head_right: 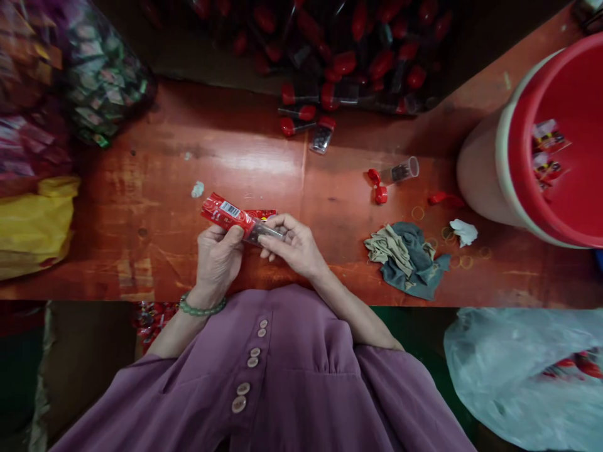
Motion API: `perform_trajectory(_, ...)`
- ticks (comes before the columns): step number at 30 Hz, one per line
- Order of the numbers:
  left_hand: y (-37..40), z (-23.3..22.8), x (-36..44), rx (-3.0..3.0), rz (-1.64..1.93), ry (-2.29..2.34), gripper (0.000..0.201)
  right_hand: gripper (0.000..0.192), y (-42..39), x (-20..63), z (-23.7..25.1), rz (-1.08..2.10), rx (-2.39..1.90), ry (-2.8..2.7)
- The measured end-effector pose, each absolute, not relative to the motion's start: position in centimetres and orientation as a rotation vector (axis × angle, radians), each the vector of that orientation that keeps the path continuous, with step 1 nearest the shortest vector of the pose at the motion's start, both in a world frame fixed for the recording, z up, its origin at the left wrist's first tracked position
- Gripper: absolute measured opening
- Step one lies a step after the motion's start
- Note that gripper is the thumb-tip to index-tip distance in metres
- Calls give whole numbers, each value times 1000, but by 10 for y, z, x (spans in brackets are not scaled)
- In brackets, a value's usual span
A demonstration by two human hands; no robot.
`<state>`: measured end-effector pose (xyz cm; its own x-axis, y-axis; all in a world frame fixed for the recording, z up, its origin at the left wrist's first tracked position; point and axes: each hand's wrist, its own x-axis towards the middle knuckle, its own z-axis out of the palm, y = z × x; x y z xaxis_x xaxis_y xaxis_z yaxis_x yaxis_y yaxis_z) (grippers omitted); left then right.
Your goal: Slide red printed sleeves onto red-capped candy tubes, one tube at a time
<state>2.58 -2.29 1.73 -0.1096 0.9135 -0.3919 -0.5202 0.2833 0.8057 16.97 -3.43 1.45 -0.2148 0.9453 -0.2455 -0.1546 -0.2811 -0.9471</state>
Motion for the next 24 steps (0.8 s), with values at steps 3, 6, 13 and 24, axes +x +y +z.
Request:
perform_trajectory(3, -20, 18, 25, 484, 1277, 1128, 32, 31, -32, 166, 13, 1701, -1095, -1011)
perform_trajectory(6, -17, 20, 25, 475, 1240, 1126, 36, 25, -34, 161, 14, 1300, -1234, -1182)
perform_trajectory(13, -12, 20, 25, 489, 1202, 1064, 31, 35, -28, 160, 12, 1624, -1142, -966)
perform_trajectory(24, -9, 25, 28, 480, 1082, 1007, 31, 33, -28, 158, 6, 1688, -1052, -847)
